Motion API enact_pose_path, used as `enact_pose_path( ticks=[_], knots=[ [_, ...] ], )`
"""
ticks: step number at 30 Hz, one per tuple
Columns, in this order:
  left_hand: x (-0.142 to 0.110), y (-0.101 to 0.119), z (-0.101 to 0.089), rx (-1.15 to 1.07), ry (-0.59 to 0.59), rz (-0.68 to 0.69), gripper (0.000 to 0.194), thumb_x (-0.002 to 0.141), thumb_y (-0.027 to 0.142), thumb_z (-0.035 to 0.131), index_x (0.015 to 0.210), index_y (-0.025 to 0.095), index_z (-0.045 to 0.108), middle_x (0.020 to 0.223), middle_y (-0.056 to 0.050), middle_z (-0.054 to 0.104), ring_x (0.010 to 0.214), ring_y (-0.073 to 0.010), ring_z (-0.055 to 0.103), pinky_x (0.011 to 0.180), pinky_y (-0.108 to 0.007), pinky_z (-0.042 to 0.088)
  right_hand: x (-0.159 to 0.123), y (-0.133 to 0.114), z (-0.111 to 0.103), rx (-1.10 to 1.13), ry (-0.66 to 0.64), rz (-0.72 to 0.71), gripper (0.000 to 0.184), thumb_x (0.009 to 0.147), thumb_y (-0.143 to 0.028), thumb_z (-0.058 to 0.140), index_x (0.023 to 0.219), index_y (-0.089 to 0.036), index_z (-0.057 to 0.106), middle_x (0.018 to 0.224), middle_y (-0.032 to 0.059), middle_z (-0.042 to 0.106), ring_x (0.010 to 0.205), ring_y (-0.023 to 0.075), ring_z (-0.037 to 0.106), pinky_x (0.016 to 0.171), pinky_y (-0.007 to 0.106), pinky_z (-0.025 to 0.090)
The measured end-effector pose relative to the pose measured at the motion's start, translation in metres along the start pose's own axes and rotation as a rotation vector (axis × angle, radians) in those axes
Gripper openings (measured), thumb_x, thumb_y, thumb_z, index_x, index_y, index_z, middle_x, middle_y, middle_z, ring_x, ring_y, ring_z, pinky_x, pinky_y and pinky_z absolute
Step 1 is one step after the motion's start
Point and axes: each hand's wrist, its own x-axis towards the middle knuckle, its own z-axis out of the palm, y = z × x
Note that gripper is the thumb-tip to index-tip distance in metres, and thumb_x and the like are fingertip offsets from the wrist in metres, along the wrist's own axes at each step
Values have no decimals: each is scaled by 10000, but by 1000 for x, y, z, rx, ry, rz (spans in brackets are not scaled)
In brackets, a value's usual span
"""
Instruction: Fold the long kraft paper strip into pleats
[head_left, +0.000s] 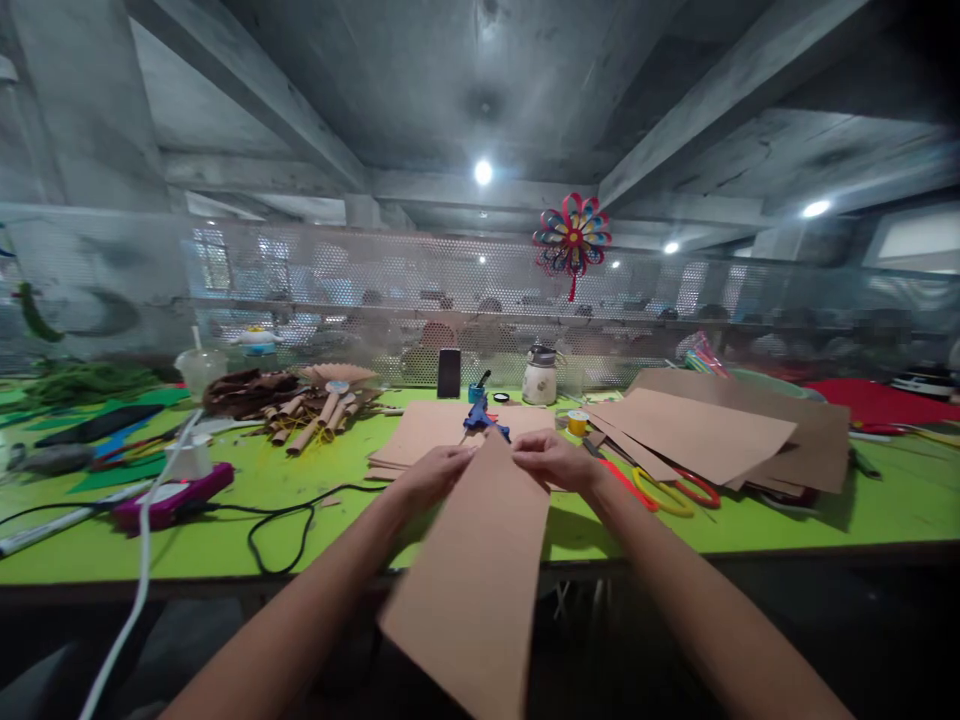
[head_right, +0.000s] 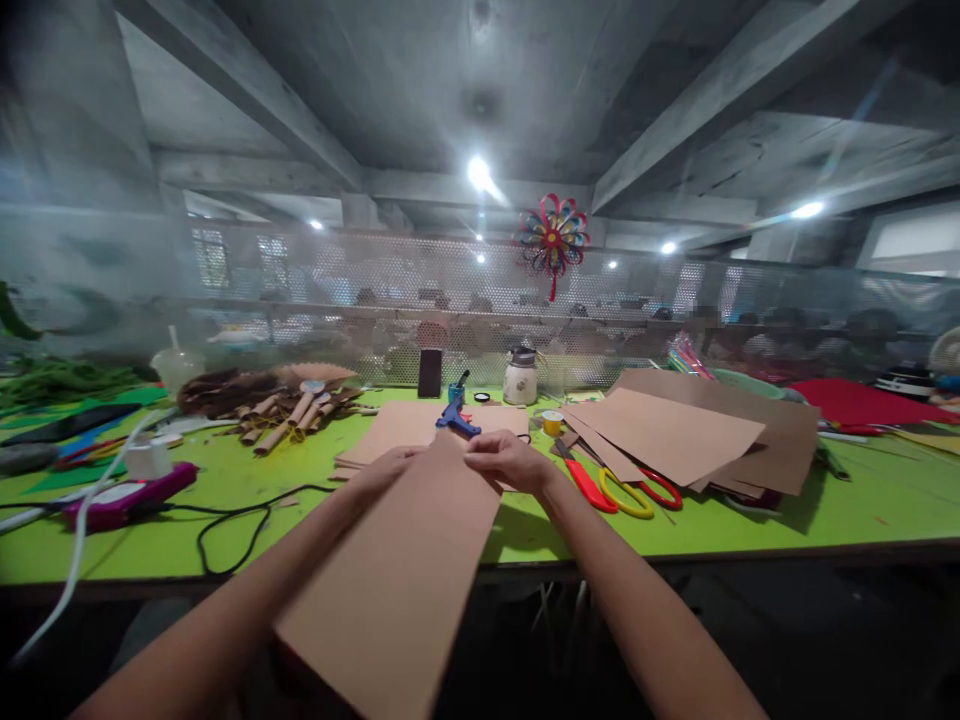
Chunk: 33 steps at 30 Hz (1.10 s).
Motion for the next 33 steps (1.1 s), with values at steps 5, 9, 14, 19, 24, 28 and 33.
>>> enact_pose_path(
  ticks=[5, 9, 14, 19, 24, 28, 33],
  knots=[
    [8, -2, 10, -1506, -27, -74, 470, 892, 465, 426, 948, 79, 689, 795, -99, 689, 640, -145, 587, 563, -206, 442, 11, 10, -11, -453, -163, 121, 287, 719, -385, 673, 757, -100, 659, 618, -30, 536, 552, 74, 430, 545, 199, 334],
    [10, 2, 12, -1538, -201, -119, 356, 770, 421, 596, 801, 83, 705, 733, -70, 664, 642, -158, 551, 580, -231, 403, 20, 22, -7, -704, -168, 59, 254, 748, -348, 627, 767, -102, 687, 576, -38, 509, 536, 72, 377, 524, 200, 303],
    [3, 3, 16, -1447, -218, -75, 268, 751, 318, 577, 876, 122, 710, 804, -60, 687, 712, -177, 574, 626, -244, 402, 16, 33, -7, -808, -101, -25, 300, 765, -380, 610, 829, -107, 717, 663, 6, 609, 579, 95, 456, 544, 204, 347],
    [-2, 4, 16, -1286, -208, -46, 230, 748, 290, 549, 838, 134, 693, 774, -43, 666, 717, -181, 575, 608, -241, 391, 6, 33, -3, -945, -86, -52, 237, 758, -338, 622, 796, -121, 710, 695, 18, 634, 617, 110, 505, 553, 198, 365],
    [-3, 5, 11, -1202, -200, -13, 194, 761, 294, 536, 810, 144, 649, 756, -21, 630, 698, -165, 552, 600, -236, 381, 2, 37, 3, -1086, -37, -144, 150, 775, -245, 615, 790, -124, 702, 714, 18, 632, 660, 112, 514, 591, 193, 365],
    [-3, 6, 10, -1158, -193, 39, 198, 789, 313, 541, 817, 143, 639, 761, -25, 613, 692, -156, 541, 603, -230, 378, 3, 46, 2, -1139, -31, -224, 143, 793, -251, 626, 813, -132, 704, 722, 24, 619, 660, 111, 512, 587, 190, 362],
    [-3, 9, 12, -1060, -103, 120, 131, 807, 247, 555, 786, 150, 642, 749, -19, 579, 674, -130, 519, 611, -212, 375, 4, 52, -1, -1206, -25, -342, 129, 800, -239, 640, 783, -129, 704, 695, 27, 588, 630, 108, 500, 576, 197, 358]
  ],
)
